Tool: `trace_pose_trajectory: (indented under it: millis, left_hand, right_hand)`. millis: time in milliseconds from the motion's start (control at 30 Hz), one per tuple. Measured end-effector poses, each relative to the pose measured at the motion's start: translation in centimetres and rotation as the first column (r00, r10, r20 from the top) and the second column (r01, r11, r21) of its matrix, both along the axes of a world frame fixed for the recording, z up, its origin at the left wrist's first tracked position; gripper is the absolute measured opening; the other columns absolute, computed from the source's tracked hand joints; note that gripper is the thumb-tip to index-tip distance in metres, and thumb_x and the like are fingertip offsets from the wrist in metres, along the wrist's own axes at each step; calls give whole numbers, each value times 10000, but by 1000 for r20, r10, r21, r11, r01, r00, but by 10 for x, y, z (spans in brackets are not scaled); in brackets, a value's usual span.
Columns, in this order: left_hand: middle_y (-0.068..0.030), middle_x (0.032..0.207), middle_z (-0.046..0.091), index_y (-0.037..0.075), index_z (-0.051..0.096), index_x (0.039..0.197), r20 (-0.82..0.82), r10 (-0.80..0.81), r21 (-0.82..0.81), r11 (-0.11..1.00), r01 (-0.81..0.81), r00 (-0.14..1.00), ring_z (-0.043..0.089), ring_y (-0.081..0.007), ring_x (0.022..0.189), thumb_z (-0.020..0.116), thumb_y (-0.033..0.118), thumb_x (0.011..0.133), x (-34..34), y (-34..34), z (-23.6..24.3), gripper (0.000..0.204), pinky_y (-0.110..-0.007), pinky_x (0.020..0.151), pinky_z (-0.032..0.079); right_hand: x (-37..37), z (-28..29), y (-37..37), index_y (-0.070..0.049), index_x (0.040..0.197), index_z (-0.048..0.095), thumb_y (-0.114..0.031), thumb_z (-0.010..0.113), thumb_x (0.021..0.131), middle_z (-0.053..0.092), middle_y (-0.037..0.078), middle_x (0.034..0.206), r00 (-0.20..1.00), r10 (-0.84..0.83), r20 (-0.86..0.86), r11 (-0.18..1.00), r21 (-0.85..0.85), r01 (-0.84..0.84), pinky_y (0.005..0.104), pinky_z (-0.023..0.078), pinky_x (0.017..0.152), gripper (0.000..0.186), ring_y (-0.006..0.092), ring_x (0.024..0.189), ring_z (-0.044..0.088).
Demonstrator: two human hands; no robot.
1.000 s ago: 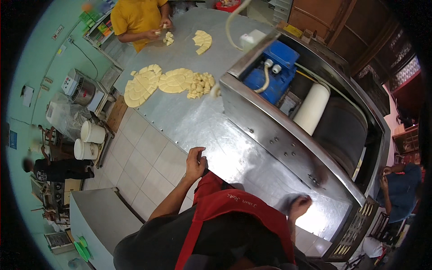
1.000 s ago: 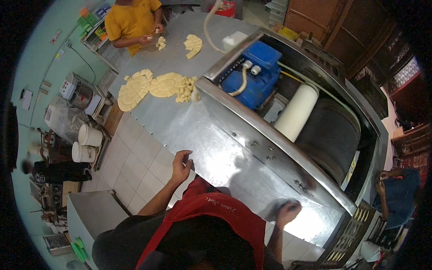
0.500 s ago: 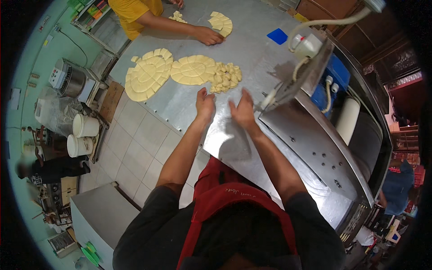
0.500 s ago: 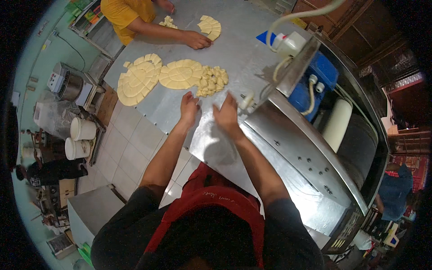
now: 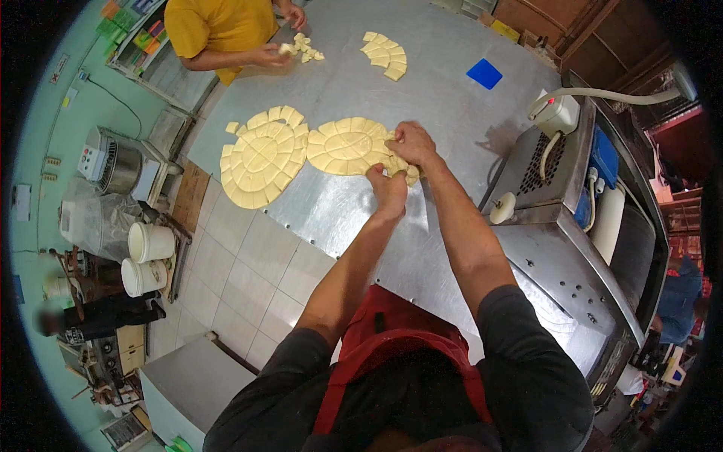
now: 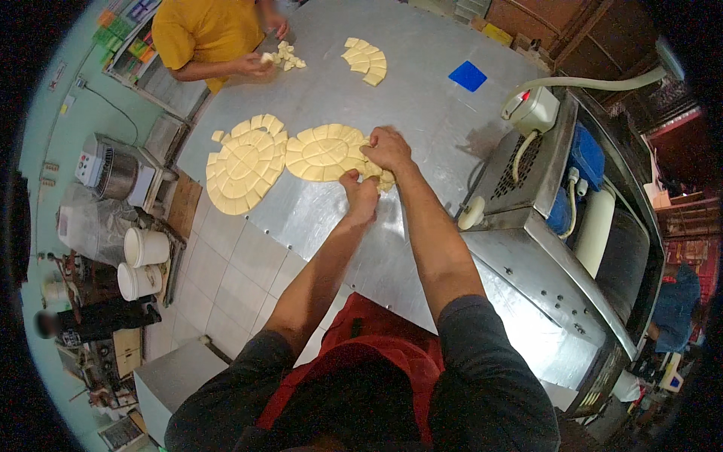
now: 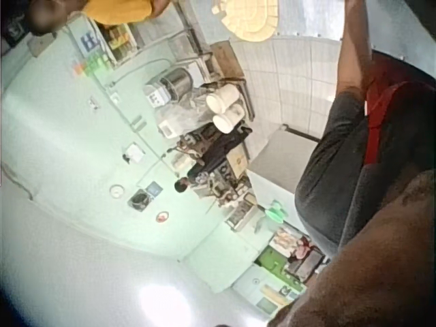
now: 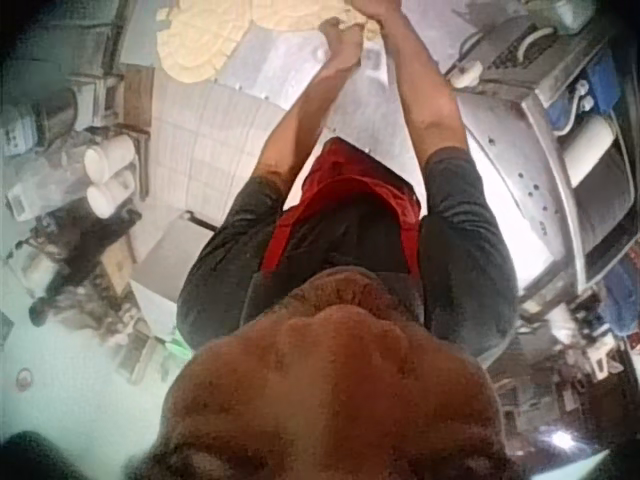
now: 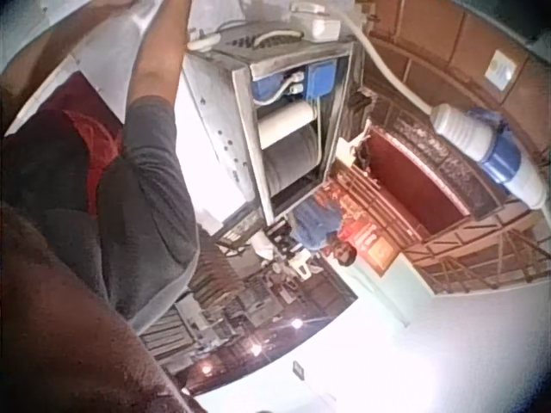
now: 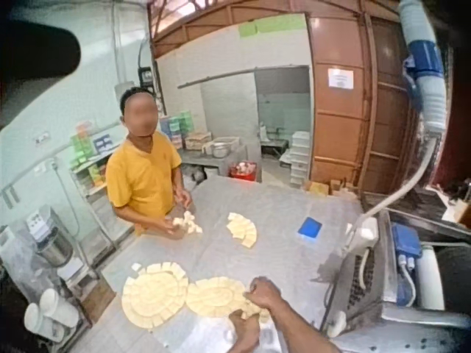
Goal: Shaping dough and arranging pieces on a baking tray in a commercial bakery setting.
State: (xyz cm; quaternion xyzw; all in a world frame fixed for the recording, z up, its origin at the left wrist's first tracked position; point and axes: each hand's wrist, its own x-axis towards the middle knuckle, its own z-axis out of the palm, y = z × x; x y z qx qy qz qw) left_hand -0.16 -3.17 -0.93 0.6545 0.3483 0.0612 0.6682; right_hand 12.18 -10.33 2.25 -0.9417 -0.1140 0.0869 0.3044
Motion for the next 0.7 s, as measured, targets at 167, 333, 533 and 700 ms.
trace_pose_trajectory:
  millis: [167, 333, 533, 700]
  left_hand:
    - [-150, 1412, 563, 25, 527, 1414, 217, -75, -543, 819, 185, 973, 614, -292, 1228, 622, 126, 909, -4, 34, 7, 523, -407, 969, 558]
    - [-102, 1324, 681, 60, 537, 1465, 362, -354, -707, 499, 502, 862, 679, -255, 1205, 492, 149, 1038, -104, 22, 32, 439, -424, 1094, 525]
    - [-98, 1231, 716, 69, 608, 1406, 258, -708, -705, 326, 629, 657, 687, -232, 1172, 653, 236, 1054, -218, -100, 30, 392, -418, 1037, 550]
    - [-147, 1073, 739, 57, 642, 1223, -59, -859, 628, 364, 688, 509, 728, -339, 981, 715, 235, 1013, -230, -178, 15, 284, -451, 811, 582]
  right_hand:
    - [-42, -1, -12, -18, 1245, 667, -469, 816, 858, 757, 171, 1124, 952, -175, -250, 929, 279, 244, 451, 558, 942, 612, 339, 1088, 726]
    - [-187, 41, -88, -1, 1215, 698, -356, 752, 970, 767, 179, 1085, 968, -105, -229, 837, 504, 211, 390, 563, 900, 434, 270, 1011, 737]
    - [-367, 54, -229, -18, 1181, 692, -179, 737, 1029, 704, 45, 1042, 842, -359, -402, 555, 633, 539, 291, 532, 860, 226, 124, 960, 642]
    - [-427, 0, -338, -26, 1064, 694, -190, 775, 980, 695, 87, 1011, 779, -621, -84, 730, 298, 615, 336, 528, 820, 201, 193, 907, 654]
